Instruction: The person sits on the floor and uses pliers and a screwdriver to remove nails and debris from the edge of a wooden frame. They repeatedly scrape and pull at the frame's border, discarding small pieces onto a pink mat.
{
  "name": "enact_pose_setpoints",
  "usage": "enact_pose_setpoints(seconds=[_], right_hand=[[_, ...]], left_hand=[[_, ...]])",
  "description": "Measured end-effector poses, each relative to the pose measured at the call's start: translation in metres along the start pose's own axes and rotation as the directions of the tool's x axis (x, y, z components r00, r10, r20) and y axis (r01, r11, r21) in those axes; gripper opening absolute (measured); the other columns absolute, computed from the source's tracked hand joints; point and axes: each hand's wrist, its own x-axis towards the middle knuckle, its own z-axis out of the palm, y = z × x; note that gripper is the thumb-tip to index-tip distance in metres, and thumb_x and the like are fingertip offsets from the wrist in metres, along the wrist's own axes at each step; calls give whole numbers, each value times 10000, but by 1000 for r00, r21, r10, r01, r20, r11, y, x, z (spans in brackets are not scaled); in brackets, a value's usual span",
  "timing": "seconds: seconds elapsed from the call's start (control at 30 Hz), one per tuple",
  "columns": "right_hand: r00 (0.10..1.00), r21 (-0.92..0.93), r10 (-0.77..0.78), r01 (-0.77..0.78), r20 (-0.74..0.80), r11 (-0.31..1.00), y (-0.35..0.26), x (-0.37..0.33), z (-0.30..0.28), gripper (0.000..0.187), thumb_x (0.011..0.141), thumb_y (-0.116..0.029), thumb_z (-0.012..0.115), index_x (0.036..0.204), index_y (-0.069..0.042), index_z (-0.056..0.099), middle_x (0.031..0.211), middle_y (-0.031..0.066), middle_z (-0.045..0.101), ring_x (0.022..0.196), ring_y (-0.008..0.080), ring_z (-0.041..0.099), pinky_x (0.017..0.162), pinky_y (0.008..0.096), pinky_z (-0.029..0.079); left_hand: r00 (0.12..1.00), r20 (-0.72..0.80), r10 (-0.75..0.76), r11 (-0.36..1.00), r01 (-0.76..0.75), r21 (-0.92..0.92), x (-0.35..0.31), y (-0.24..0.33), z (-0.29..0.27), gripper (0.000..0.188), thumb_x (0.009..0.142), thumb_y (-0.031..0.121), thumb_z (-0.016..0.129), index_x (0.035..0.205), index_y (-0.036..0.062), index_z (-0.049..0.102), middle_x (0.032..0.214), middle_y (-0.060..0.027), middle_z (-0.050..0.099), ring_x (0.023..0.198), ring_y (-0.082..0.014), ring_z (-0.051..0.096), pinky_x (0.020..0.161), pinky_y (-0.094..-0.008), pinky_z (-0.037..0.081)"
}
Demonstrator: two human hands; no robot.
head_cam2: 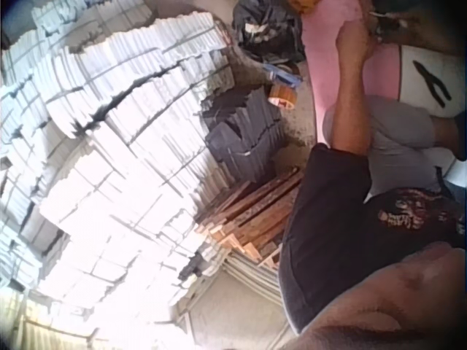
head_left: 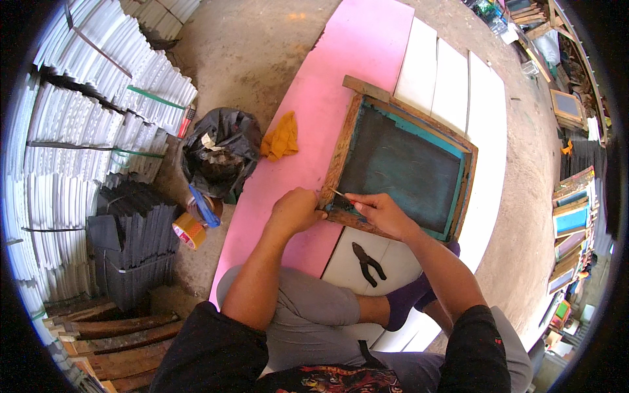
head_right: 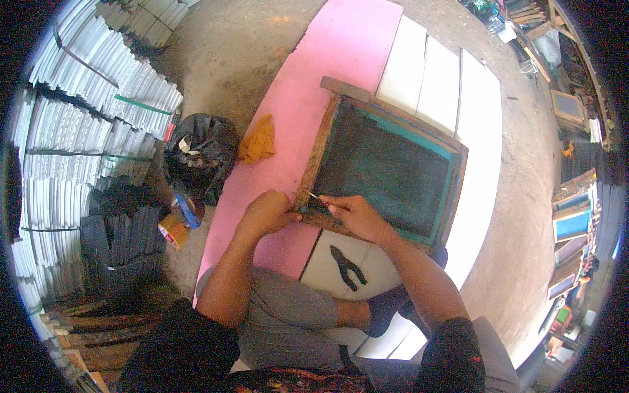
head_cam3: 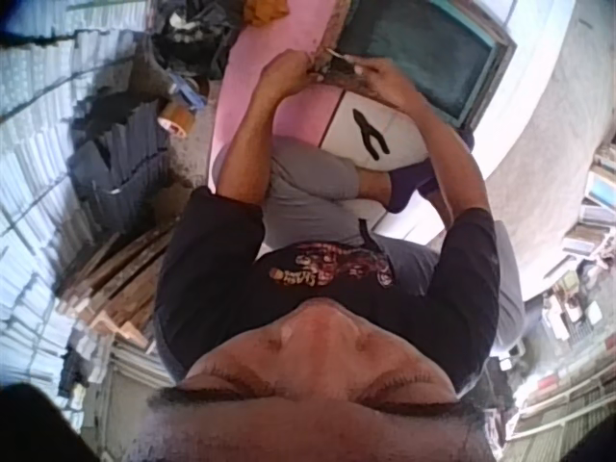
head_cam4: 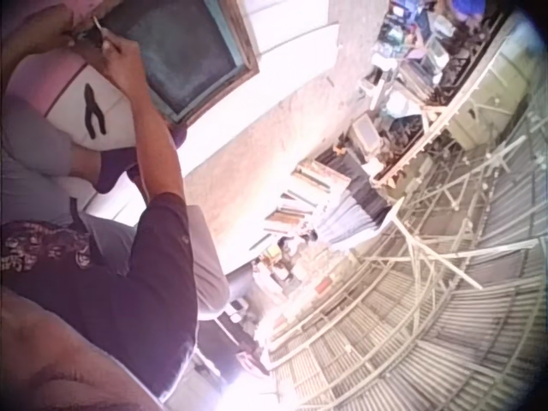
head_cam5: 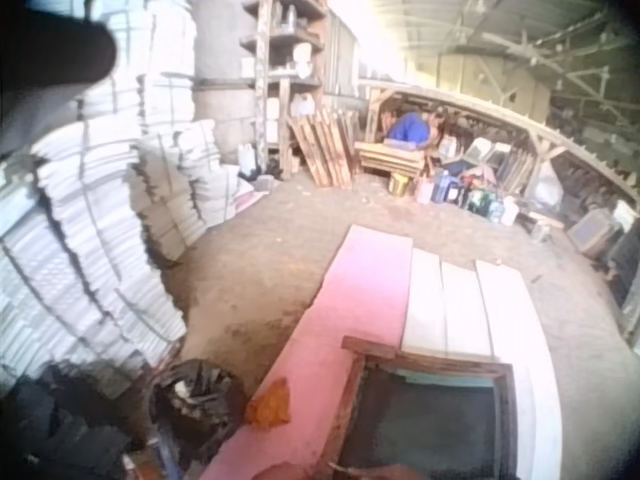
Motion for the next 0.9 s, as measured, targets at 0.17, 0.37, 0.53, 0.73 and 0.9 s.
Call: enact_pose_setpoints(seconds=[0.17,0.37,0.53,0.73,0.9], right_hand=[[997,-64,-52,49,-49,997,-7,0,6,356,1033,-221,558,1357,-87,618,1173,107,729,1010,145,650,907,325,510],[986,-73,24,-37,-165,997,-11,-12,9,368,1022,-265,558,1370,-164,617,963,109,743,807,261,683,753,402,542],[961,-497,-91,-54,-262,866,-32,-18,18,372,1013,-326,519,1366,-255,614,870,205,709,784,421,692,740,528,549],[956,-564,-109,-67,-273,823,-35,-19,22,369,1007,-317,519,1360,-268,615,856,234,694,793,425,689,747,535,551],[953,-591,-115,-78,-281,803,-34,-18,27,378,997,-313,535,1364,-262,610,876,236,698,798,435,688,741,539,551]], left_hand=[[1000,18,-25,997,26,-68,0,-7,3,312,788,298,800,902,16,730,849,-212,703,848,-382,698,752,-467,546],[998,-47,35,996,-39,-80,6,-19,11,357,804,372,786,838,17,760,812,-227,697,766,-390,698,731,-476,543],[996,-67,62,995,-67,-69,6,-17,11,352,798,376,783,827,26,762,805,-226,695,768,-391,696,729,-473,539],[993,-100,62,995,-70,-74,6,-20,16,358,802,373,779,844,19,754,803,-222,692,770,-396,691,734,-482,537],[995,-79,53,996,-58,-72,8,-22,19,359,817,370,770,855,13,751,818,-213,700,787,-392,695,747,-487,542]])
